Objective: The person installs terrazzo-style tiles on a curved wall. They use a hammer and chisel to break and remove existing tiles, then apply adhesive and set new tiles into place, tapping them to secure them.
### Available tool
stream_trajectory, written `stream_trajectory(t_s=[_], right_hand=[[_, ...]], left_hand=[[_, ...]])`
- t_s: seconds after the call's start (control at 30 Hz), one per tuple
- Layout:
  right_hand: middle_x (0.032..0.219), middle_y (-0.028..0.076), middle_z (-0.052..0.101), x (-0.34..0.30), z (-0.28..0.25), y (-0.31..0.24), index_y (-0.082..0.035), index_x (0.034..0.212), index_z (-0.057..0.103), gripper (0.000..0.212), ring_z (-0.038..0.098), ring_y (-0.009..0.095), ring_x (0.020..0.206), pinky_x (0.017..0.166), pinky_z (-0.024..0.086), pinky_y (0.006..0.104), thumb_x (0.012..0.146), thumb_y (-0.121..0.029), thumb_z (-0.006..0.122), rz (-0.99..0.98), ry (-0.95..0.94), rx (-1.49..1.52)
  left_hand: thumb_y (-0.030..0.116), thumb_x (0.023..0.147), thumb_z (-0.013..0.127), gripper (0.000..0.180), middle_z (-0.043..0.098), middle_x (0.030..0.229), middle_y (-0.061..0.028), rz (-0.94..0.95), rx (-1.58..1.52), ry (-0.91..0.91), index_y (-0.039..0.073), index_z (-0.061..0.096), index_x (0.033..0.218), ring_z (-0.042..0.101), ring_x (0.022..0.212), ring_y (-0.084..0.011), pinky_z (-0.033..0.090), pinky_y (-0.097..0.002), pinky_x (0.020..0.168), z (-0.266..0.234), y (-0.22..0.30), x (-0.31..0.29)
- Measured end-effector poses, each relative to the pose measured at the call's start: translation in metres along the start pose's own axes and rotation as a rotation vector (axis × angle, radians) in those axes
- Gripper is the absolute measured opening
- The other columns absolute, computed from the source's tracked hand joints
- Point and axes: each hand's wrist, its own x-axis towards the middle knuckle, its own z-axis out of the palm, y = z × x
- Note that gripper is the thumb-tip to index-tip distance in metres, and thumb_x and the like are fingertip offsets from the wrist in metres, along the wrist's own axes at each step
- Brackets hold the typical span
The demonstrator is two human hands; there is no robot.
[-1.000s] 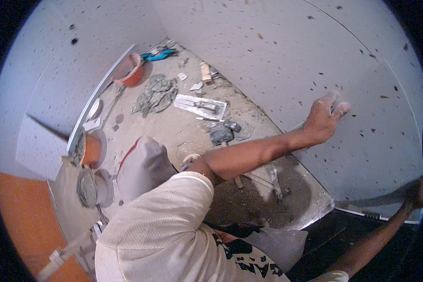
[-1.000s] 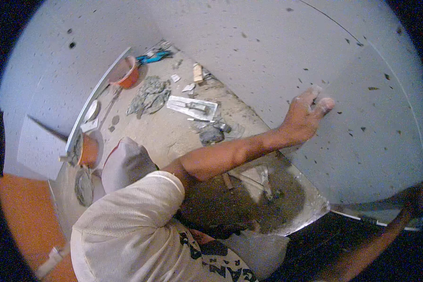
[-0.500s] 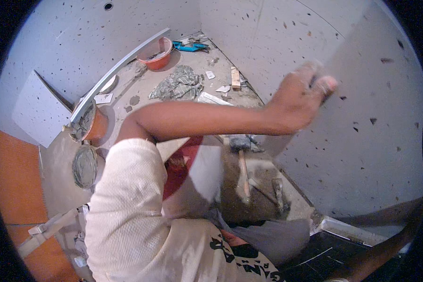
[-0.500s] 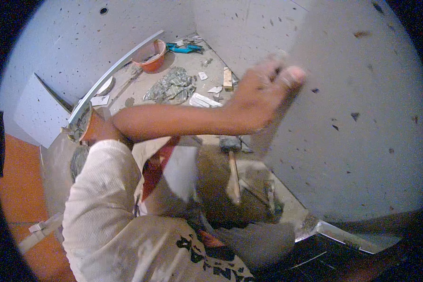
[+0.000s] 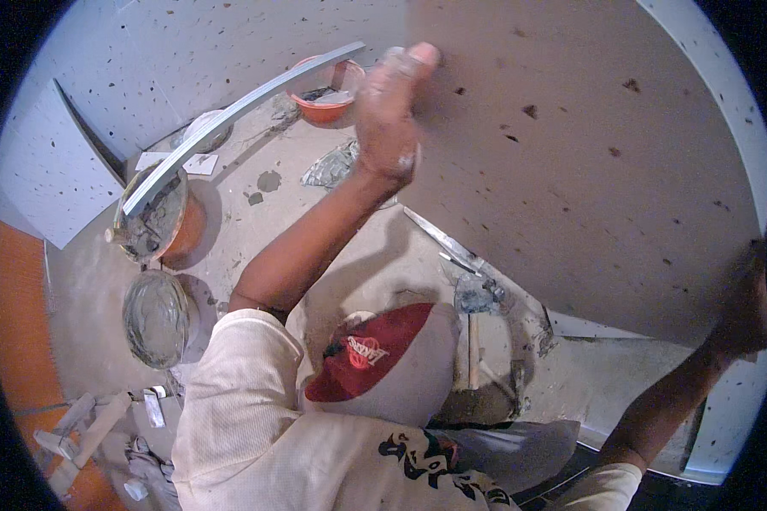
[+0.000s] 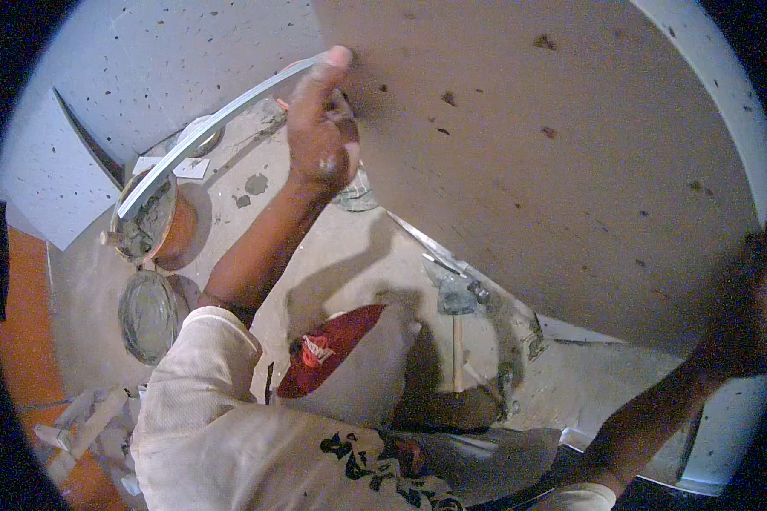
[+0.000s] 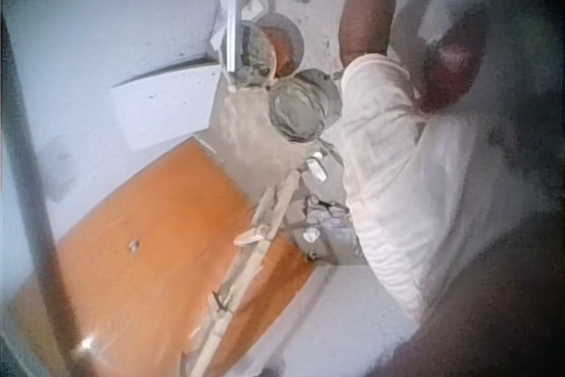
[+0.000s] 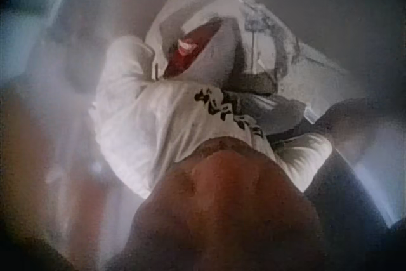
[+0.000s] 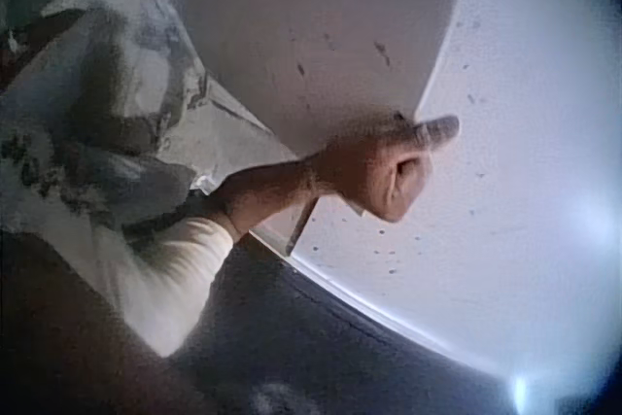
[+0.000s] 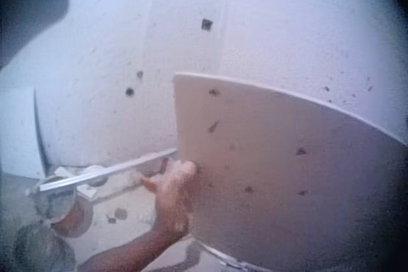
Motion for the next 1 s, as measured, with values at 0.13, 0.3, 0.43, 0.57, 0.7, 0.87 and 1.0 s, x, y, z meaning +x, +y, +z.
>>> stream_trajectory(t_s=[0.13,0.3,0.43,0.57,0.7,0.87,1.0], right_hand=[[0.101,0.001,0.074,-0.021,0.059,-0.013,-0.013,0.126,0.066,0.03,0.067,0.01,0.078,0.068,0.053,0.0252,0.098,-0.013,0.057,-0.177,-0.208,0.064],[0.061,-0.001,0.065,-0.03,0.125,-0.105,-0.009,0.088,0.076,0.01,0.05,0.005,0.049,0.048,0.042,0.0237,0.091,-0.017,0.07,-0.14,-0.128,0.241],[0.053,0.0,0.06,-0.032,0.166,-0.124,-0.006,0.076,0.078,0.014,0.044,0.006,0.042,0.043,0.038,0.0249,0.086,-0.015,0.076,-0.321,-0.13,0.303],[0.051,0.001,0.055,-0.051,0.201,-0.143,-0.003,0.078,0.076,0.012,0.045,0.004,0.044,0.041,0.036,0.0217,0.088,-0.009,0.073,-0.468,-0.158,0.266],[0.053,0.003,0.058,-0.078,0.223,-0.151,-0.002,0.076,0.075,0.012,0.049,0.006,0.046,0.042,0.037,0.0238,0.087,-0.007,0.074,-0.432,-0.235,0.386],[0.058,0.005,0.061,-0.09,0.215,-0.148,-0.002,0.078,0.074,0.006,0.054,0.012,0.051,0.045,0.041,0.0264,0.083,-0.005,0.076,-0.451,-0.361,0.445],[0.062,0.004,0.059,-0.097,0.194,-0.143,-0.004,0.073,0.069,0.017,0.055,0.018,0.053,0.046,0.043,0.0294,0.079,-0.014,0.081,-0.509,-0.493,0.468]], left_hand=[[0.03,0.097,0.053,0.037,0.065,0.119,-0.0093,0.011,-0.238,0.183,0.003,0.059,0.122,0.061,0.108,-0.0228,0.045,-0.0376,0.098,-0.055,-0.008,0.035],[0.041,0.092,0.049,0.05,0.063,0.123,-0.0127,-0.064,-0.397,0.309,0.002,0.058,0.122,0.058,0.113,-0.0298,0.039,-0.0443,0.102,-0.096,-0.023,0.083],[0.04,0.093,0.047,0.04,0.065,0.108,-0.0066,-0.071,-0.449,0.385,0.007,0.062,0.111,0.059,0.101,-0.0234,0.043,-0.0402,0.093,-0.137,-0.048,0.11],[0.04,0.093,0.048,0.039,0.065,0.108,-0.0077,-0.07,-0.424,0.496,0.008,0.062,0.111,0.059,0.102,-0.0243,0.044,-0.0402,0.092,-0.161,-0.067,0.123],[0.042,0.094,0.048,0.041,0.064,0.106,-0.0077,-0.039,-0.39,0.592,0.007,0.06,0.11,0.06,0.098,-0.0235,0.045,-0.0399,0.091,-0.19,-0.092,0.124],[0.047,0.094,0.046,0.047,0.062,0.103,-0.0094,-0.05,-0.245,0.691,0.004,0.057,0.11,0.059,0.096,-0.0242,0.043,-0.0415,0.089,-0.209,-0.106,0.101],[0.057,0.096,0.039,0.062,0.064,0.097,-0.0103,0.027,-0.153,0.529,0.0,0.059,0.111,0.059,0.097,-0.0243,0.042,-0.0429,0.091,-0.228,-0.109,0.08]])
